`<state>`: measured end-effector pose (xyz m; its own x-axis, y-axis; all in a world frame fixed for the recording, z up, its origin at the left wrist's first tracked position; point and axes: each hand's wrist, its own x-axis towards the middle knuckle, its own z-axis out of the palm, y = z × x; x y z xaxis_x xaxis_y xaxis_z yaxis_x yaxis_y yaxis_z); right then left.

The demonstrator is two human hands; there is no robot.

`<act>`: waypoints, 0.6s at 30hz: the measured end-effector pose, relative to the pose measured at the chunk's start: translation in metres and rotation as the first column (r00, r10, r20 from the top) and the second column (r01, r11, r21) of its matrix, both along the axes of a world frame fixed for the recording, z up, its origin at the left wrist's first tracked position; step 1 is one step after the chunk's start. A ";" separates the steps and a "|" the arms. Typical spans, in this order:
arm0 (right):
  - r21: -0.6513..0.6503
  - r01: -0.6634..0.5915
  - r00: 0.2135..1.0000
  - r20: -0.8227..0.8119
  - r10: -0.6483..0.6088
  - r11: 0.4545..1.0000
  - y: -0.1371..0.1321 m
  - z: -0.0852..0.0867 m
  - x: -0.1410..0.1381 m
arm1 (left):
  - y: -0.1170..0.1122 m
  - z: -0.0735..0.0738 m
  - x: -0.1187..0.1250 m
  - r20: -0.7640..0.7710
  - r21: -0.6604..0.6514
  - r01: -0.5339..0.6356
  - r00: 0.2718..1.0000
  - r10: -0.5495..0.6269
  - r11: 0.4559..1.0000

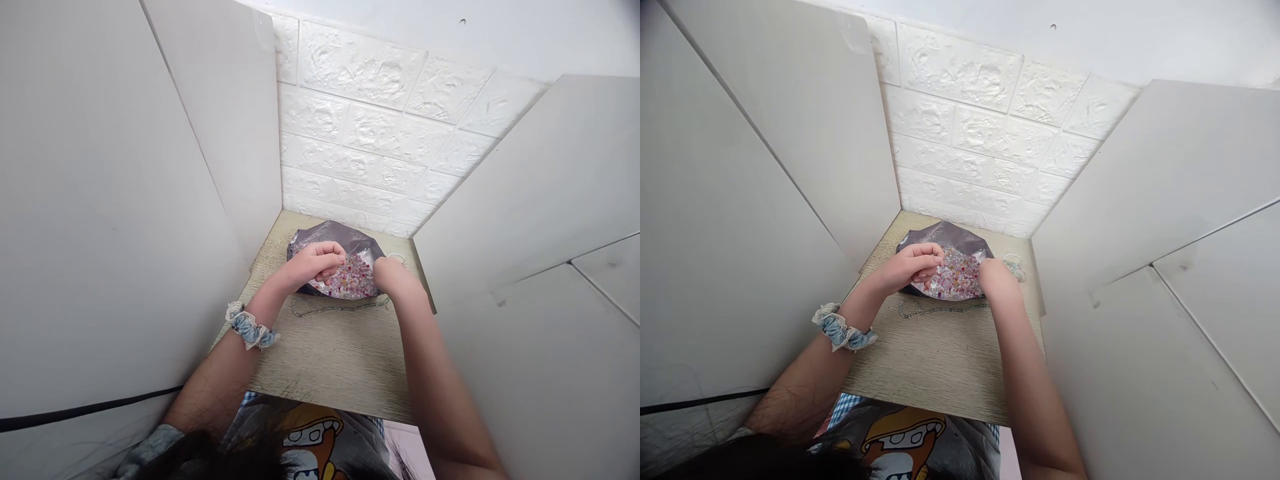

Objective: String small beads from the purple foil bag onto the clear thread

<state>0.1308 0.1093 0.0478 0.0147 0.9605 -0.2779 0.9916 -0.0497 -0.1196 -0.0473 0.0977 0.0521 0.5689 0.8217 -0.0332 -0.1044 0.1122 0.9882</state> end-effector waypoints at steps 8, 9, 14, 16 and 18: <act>-0.124 0.116 0.984 0.151 -0.096 0.986 0.010 -0.006 -0.005 | -0.001 0.002 -0.001 -0.154 0.074 0.046 0.988 -0.034 0.996; -0.124 0.120 0.983 0.151 -0.101 0.985 0.009 -0.006 -0.005 | 0.000 0.002 -0.001 -0.166 0.079 0.049 0.985 -0.035 0.996; -0.134 0.147 0.981 0.147 -0.127 0.980 0.004 -0.004 -0.007 | -0.001 0.002 -0.002 -0.189 0.105 0.054 0.981 -0.033 0.993; -0.146 0.174 0.977 0.145 -0.153 0.974 0.002 -0.003 -0.008 | -0.001 0.003 -0.001 -0.191 0.107 0.053 0.981 -0.031 0.993; -0.157 0.198 0.974 0.141 -0.176 0.968 0.001 -0.003 -0.009 | -0.002 0.004 -0.001 -0.186 0.108 0.052 0.982 -0.031 0.993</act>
<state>0.1218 0.1102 0.0444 0.2345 0.8765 -0.4205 0.9691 -0.2447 0.0304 -0.0485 0.0959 0.0561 0.5956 0.8017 -0.0494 0.0825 0.0001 0.9966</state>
